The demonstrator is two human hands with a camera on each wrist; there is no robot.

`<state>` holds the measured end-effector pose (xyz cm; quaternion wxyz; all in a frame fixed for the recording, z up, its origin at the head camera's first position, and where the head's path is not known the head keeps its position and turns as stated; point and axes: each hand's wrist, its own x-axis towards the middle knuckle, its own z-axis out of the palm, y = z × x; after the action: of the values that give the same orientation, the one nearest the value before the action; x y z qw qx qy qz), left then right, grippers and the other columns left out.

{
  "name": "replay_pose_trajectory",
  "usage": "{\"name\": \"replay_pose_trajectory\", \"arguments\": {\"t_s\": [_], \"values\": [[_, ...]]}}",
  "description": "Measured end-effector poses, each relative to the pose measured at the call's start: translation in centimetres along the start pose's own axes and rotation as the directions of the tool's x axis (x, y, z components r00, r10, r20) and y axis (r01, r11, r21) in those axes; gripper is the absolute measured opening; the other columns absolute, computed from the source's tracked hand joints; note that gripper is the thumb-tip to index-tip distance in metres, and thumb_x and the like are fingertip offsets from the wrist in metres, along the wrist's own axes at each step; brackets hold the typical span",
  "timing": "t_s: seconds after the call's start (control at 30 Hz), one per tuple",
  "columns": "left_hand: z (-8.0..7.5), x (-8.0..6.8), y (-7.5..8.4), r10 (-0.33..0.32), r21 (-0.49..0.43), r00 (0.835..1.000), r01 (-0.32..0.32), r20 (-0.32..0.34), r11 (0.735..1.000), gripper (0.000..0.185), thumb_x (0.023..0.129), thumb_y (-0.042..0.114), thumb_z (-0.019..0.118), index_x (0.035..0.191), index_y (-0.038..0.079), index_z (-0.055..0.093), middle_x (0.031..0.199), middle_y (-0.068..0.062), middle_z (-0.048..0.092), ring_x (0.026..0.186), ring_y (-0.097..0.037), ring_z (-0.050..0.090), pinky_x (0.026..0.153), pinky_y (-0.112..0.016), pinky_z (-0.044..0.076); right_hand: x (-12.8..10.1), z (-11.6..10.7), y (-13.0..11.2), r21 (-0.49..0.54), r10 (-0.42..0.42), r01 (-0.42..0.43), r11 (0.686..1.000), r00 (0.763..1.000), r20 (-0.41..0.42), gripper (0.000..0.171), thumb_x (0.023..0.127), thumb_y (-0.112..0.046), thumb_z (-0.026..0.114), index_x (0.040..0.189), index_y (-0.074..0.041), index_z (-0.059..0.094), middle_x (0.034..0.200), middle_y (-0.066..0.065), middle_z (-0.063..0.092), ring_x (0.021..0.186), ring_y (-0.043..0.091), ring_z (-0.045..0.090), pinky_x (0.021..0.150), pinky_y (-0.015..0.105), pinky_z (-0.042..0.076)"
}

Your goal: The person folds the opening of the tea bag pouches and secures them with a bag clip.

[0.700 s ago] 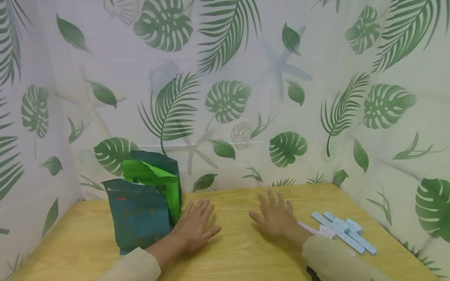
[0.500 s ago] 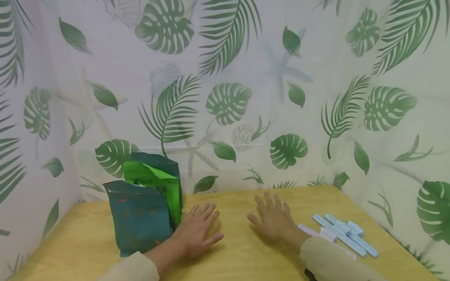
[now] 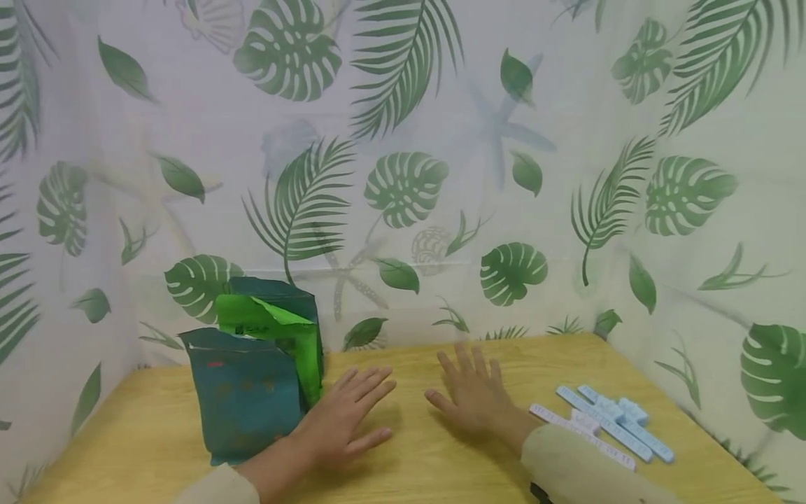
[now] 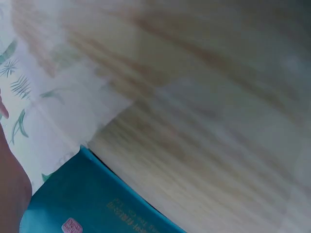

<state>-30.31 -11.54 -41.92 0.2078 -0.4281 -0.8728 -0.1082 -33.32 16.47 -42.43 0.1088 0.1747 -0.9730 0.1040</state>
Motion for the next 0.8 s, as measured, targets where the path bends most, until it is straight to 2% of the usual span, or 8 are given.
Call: {"name": "replay_pose_trajectory", "arguments": {"t_s": [0.1, 0.27, 0.4, 0.53, 0.63, 0.8], "values": [[-0.3, -0.2, -0.2, 0.077, 0.025, 0.989, -0.074, -0.127, 0.997, 0.065, 0.097, 0.043, 0.061, 0.153, 0.015, 0.04, 0.161, -0.005, 0.035, 0.147, -0.024, 0.036, 0.115, -0.054, 0.032, 0.1, 0.1, -0.4, 0.013, -0.014, 0.014, 1.0, 1.0, -0.01, 0.076, 0.099, -0.061, 0.044, 0.157, -0.012, 0.031, 0.164, 0.022, 0.016, 0.149, 0.052, 0.012, 0.111, 0.075, 0.01], [-0.5, -0.7, -0.3, 0.179, 0.095, 0.942, -0.158, -0.283, 0.983, 0.06, 0.098, 0.044, 0.059, 0.148, 0.013, 0.047, 0.154, -0.008, 0.045, 0.135, -0.026, 0.049, 0.104, -0.052, 0.044, 0.3, 0.4, -0.9, 0.012, -0.023, 0.023, 1.0, 0.999, -0.035, 0.075, 0.099, -0.06, 0.046, 0.156, -0.013, 0.031, 0.164, 0.02, 0.02, 0.149, 0.05, 0.016, 0.111, 0.075, 0.014], [-0.7, -1.1, -0.2, 0.233, 0.133, 0.91, -0.198, -0.343, 0.971, 0.055, 0.102, 0.048, 0.05, 0.142, 0.01, 0.053, 0.145, -0.008, 0.053, 0.125, -0.025, 0.054, 0.1, -0.047, 0.046, 0.3, 0.7, -1.3, 0.008, -0.043, 0.043, 0.999, 0.997, -0.069, 0.075, 0.098, -0.059, 0.049, 0.155, -0.012, 0.034, 0.162, 0.02, 0.025, 0.147, 0.05, 0.021, 0.108, 0.075, 0.019], [-1.2, -1.2, -0.3, 0.242, 0.155, 0.888, -0.195, -0.39, 0.968, 0.053, 0.104, 0.051, 0.043, 0.134, 0.011, 0.058, 0.133, -0.006, 0.058, 0.118, -0.022, 0.055, 0.096, -0.043, 0.045, 0.5, 0.7, -1.7, 0.001, -0.093, 0.094, 0.996, 0.986, -0.135, 0.074, 0.097, -0.059, 0.051, 0.152, -0.01, 0.038, 0.158, 0.019, 0.032, 0.142, 0.046, 0.03, 0.105, 0.073, 0.026], [-1.7, -1.4, -0.3, 0.247, 0.163, 0.873, -0.195, -0.421, 0.967, 0.05, 0.103, 0.05, 0.045, 0.13, 0.011, 0.061, 0.128, -0.005, 0.06, 0.114, -0.021, 0.055, 0.095, -0.043, 0.044, 0.8, 0.6, -2.1, -0.013, -0.121, 0.12, 0.993, 0.978, -0.171, 0.074, 0.097, -0.061, 0.05, 0.151, -0.011, 0.04, 0.154, 0.018, 0.037, 0.138, 0.041, 0.034, 0.102, 0.07, 0.03], [-2.1, -2.4, -0.2, 0.266, 0.166, 0.854, -0.213, -0.446, 0.963, 0.043, 0.098, 0.044, 0.059, 0.125, 0.011, 0.064, 0.123, -0.004, 0.063, 0.112, -0.022, 0.057, 0.095, -0.042, 0.042, 0.6, 0.6, -2.6, -0.012, -0.124, 0.124, 0.992, 0.974, -0.19, 0.072, 0.096, -0.059, 0.052, 0.149, -0.011, 0.043, 0.149, 0.016, 0.043, 0.134, 0.038, 0.039, 0.1, 0.067, 0.032]]}}
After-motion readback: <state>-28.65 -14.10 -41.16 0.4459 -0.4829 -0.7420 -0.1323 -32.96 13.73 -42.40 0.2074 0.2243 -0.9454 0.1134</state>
